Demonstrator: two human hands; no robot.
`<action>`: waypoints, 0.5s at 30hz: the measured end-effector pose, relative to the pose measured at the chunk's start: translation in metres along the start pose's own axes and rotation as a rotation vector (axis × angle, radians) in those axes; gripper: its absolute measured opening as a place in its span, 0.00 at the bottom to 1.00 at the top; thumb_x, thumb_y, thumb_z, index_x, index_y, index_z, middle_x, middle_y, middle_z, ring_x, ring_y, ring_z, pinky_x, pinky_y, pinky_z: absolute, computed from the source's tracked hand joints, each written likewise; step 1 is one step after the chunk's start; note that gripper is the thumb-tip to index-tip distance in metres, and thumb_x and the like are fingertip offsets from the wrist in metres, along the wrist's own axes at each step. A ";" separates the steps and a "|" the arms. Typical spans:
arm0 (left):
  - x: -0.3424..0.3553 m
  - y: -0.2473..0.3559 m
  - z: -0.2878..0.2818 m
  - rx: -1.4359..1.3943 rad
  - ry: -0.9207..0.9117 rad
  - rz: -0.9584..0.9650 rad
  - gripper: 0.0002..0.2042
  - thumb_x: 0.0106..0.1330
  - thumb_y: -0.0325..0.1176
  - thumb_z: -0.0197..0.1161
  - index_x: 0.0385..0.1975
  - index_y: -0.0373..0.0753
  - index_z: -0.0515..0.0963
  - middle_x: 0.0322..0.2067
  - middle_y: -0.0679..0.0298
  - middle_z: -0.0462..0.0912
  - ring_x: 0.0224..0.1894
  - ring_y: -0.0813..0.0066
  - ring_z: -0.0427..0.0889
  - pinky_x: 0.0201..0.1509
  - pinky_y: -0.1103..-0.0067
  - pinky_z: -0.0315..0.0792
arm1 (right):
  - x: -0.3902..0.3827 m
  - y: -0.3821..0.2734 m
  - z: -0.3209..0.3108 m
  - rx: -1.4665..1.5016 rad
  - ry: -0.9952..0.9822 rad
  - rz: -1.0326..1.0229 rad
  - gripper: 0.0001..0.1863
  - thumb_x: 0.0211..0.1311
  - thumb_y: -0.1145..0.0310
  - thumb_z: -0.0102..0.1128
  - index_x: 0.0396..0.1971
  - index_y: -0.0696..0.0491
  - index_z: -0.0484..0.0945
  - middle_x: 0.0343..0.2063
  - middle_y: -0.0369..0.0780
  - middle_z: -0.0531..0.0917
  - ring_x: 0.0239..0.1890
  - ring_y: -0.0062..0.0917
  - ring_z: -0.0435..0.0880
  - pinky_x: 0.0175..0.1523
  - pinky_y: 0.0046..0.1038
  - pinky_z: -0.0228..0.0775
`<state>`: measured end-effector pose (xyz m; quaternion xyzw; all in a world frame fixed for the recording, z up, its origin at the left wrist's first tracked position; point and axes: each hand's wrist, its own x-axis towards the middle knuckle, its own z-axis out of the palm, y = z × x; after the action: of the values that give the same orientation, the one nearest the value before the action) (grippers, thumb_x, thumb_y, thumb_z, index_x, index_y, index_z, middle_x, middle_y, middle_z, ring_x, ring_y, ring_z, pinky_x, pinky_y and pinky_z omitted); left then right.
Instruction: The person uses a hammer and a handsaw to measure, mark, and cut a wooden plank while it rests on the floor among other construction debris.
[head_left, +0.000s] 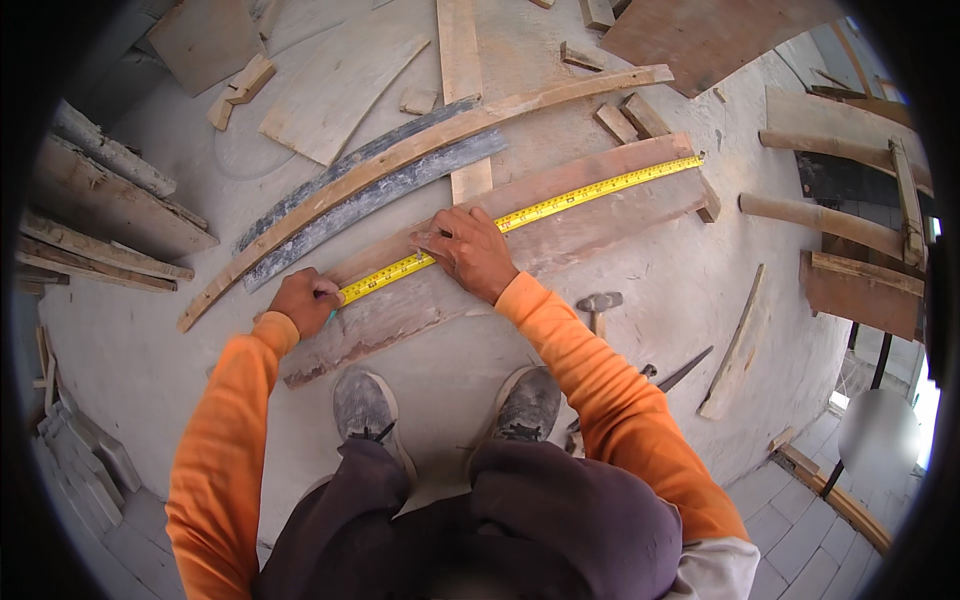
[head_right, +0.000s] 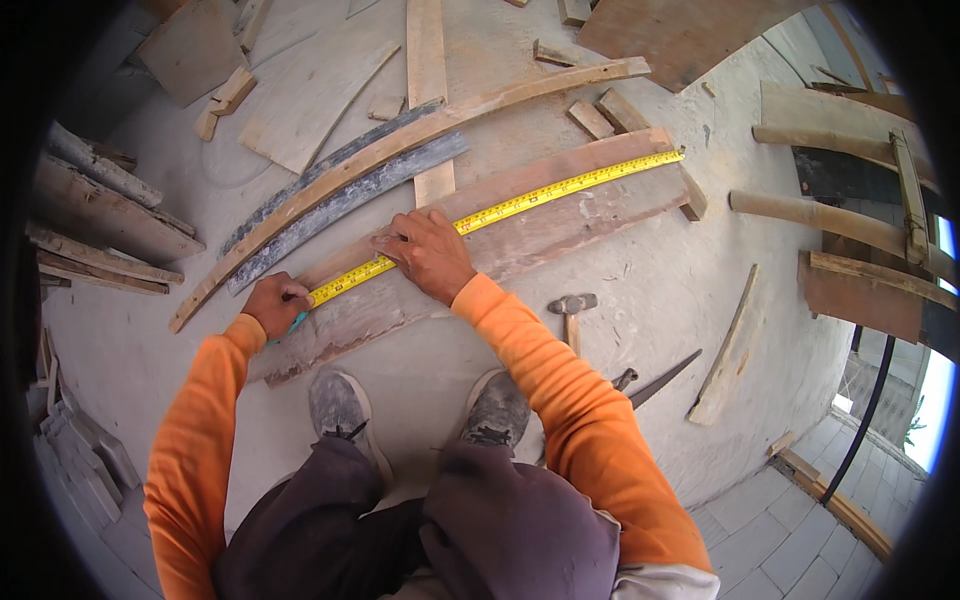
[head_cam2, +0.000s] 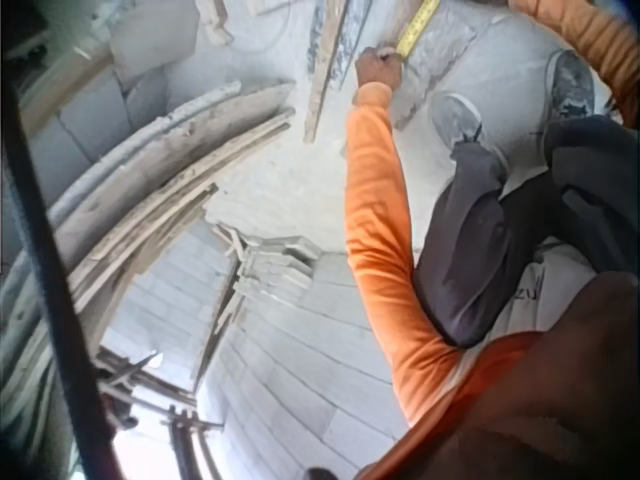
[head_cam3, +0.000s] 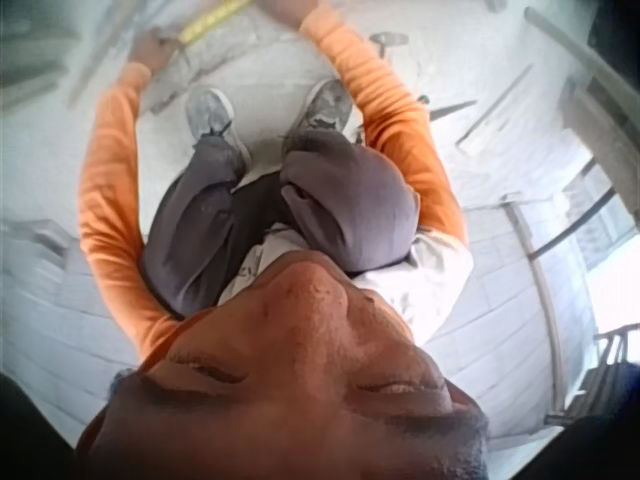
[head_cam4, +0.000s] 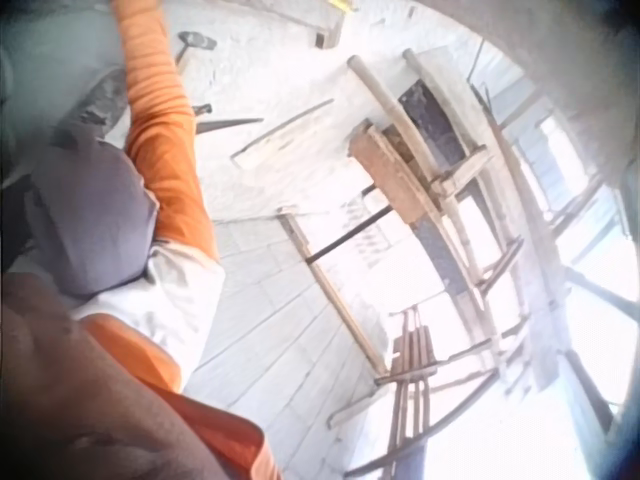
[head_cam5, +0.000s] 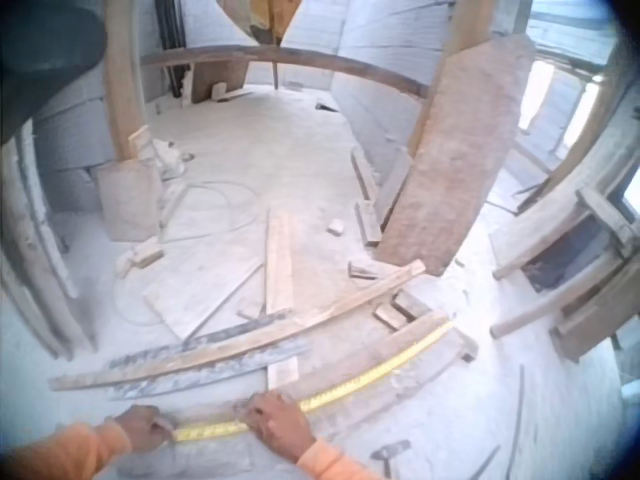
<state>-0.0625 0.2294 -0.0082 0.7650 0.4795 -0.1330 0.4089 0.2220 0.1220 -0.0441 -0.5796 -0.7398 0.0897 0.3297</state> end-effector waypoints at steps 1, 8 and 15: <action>-0.001 0.000 0.001 -0.004 -0.012 0.008 0.10 0.58 0.35 0.69 0.34 0.36 0.87 0.37 0.50 0.83 0.39 0.55 0.83 0.48 0.70 0.75 | -0.003 -0.003 -0.001 0.006 -0.003 0.013 0.12 0.53 0.70 0.71 0.39 0.43 0.87 0.30 0.31 0.76 0.35 0.24 0.75 0.38 0.29 0.60; -0.021 -0.008 0.013 0.001 -0.097 0.010 0.09 0.58 0.35 0.69 0.33 0.35 0.86 0.35 0.53 0.83 0.37 0.59 0.83 0.46 0.71 0.75 | -0.027 -0.021 -0.001 0.023 -0.033 0.060 0.13 0.52 0.69 0.71 0.40 0.43 0.87 0.30 0.31 0.75 0.36 0.24 0.76 0.38 0.29 0.60; -0.022 -0.007 0.024 0.070 -0.117 0.039 0.10 0.59 0.37 0.68 0.32 0.35 0.86 0.34 0.51 0.84 0.37 0.61 0.83 0.47 0.71 0.75 | -0.035 -0.018 -0.002 0.068 -0.032 0.060 0.14 0.51 0.70 0.71 0.40 0.42 0.87 0.30 0.30 0.75 0.36 0.25 0.75 0.39 0.29 0.60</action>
<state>-0.0748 0.1989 -0.0134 0.7788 0.4349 -0.1862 0.4119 0.2128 0.0832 -0.0463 -0.5883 -0.7239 0.1338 0.3346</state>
